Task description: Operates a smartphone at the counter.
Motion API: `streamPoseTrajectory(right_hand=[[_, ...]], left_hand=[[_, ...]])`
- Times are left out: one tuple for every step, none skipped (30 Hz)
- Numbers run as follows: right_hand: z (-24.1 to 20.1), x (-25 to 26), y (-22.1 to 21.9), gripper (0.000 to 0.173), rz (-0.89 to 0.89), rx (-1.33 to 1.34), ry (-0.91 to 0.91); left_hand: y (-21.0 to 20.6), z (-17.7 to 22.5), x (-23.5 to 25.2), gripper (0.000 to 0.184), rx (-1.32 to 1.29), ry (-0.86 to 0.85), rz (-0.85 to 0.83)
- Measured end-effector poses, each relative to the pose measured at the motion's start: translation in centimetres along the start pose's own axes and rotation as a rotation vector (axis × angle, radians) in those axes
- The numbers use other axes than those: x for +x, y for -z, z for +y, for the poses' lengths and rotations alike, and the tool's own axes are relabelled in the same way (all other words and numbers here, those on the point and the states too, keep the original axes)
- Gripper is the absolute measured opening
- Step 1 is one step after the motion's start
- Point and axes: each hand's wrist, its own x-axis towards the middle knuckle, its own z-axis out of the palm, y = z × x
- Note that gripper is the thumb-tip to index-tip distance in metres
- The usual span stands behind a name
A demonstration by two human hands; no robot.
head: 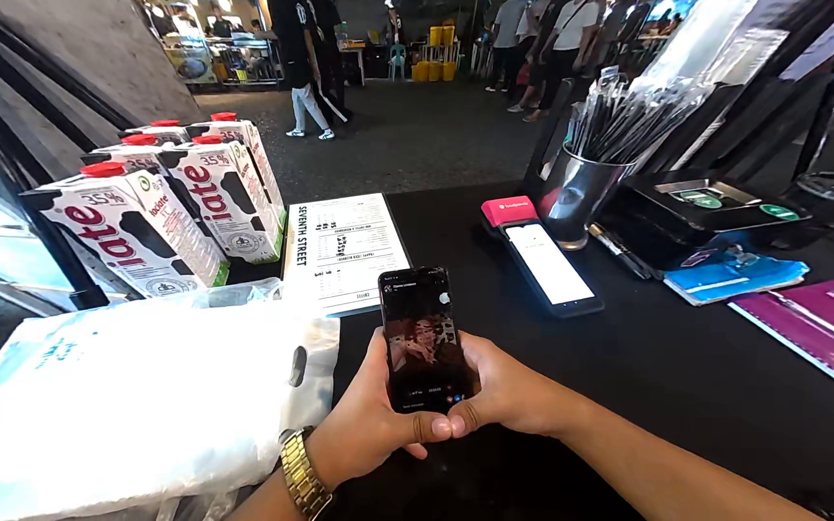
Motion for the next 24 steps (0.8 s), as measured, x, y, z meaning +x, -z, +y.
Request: streamPoseTrajectory(right_hand=[[0.00,0.00,0.01,0.076,0.000,0.001,-0.002],[0.00,0.00,0.02,0.076,0.001,0.000,-0.005],[0.01,-0.02,0.04,0.076,-0.001,-0.002,-0.006],[0.02,-0.04,0.04,0.076,-0.002,-0.005,-0.006],[0.04,-0.05,0.04,0.076,-0.001,-0.010,-0.006],[0.04,-0.06,0.05,0.076,-0.001,-0.011,-0.005],[0.03,-0.06,0.05,0.077,-0.001,-0.013,-0.003],[0.02,-0.04,0.05,0.077,-0.003,-0.017,-0.001],[0.00,-0.02,0.04,0.077,-0.005,-0.018,0.007],[0.01,0.01,0.02,0.077,-0.005,-0.023,0.015],[0.06,0.05,0.01,0.077,-0.003,-0.027,0.025],[0.13,0.08,0.02,0.077,-0.003,-0.027,0.033],[0.17,0.09,0.01,0.078,-0.002,-0.021,0.036],[0.17,0.10,0.00,0.078,-0.002,-0.015,0.035],[0.12,0.10,-0.02,0.078,0.000,-0.011,0.030],[0.06,0.09,-0.02,0.078,0.001,-0.010,0.025],[0.01,0.06,-0.02,0.077,0.003,-0.012,0.018],[-0.03,0.03,0.00,0.077,0.002,-0.013,0.013],[-0.02,0.02,0.02,0.077,0.000,-0.012,0.011],[-0.02,0.01,0.03,0.077,-0.002,-0.008,0.010],[-0.01,0.00,0.04,0.077,-0.002,-0.005,0.008],[0.00,-0.01,0.04,0.077,-0.001,-0.001,0.006],[0.00,-0.01,0.03,0.078,0.001,0.000,0.002],[-0.01,0.00,0.02,0.078,0.003,-0.001,-0.001]], left_hand=[[-0.02,0.03,0.00,0.104,0.003,0.002,0.001],[-0.04,0.05,0.00,0.103,0.007,0.003,0.004],[-0.04,0.06,0.00,0.103,0.008,0.003,0.005],[-0.04,0.07,0.00,0.103,0.007,0.005,0.002],[-0.05,0.06,-0.01,0.102,0.002,0.005,0.002],[-0.08,0.07,-0.01,0.101,-0.001,0.007,0.004],[-0.12,0.14,-0.01,0.101,-0.001,0.010,0.006],[-0.15,0.20,-0.02,0.102,0.001,0.015,0.009],[-0.18,0.23,-0.02,0.102,0.004,0.017,0.010],[-0.19,0.22,-0.02,0.102,0.006,0.015,0.011],[-0.19,0.18,-0.03,0.103,0.006,0.012,0.013],[-0.18,0.15,-0.04,0.104,0.004,0.009,0.014],[-0.20,0.16,-0.04,0.104,0.001,0.008,0.014],[-0.21,0.18,-0.04,0.104,-0.003,0.009,0.014],[-0.20,0.21,-0.03,0.104,-0.004,0.012,0.012],[-0.18,0.21,-0.03,0.104,-0.005,0.015,0.013],[-0.17,0.18,-0.04,0.104,-0.004,0.017,0.015],[-0.15,0.14,-0.03,0.104,-0.003,0.018,0.016],[-0.13,0.11,-0.04,0.105,-0.006,0.019,0.016],[-0.12,0.10,-0.05,0.104,-0.014,0.022,0.016],[-0.11,0.11,-0.05,0.104,-0.020,0.025,0.013],[-0.09,0.11,-0.04,0.104,-0.027,0.027,0.008],[-0.08,0.11,-0.02,0.104,-0.029,0.027,0.005],[-0.08,0.10,-0.02,0.104,-0.027,0.027,0.007]])
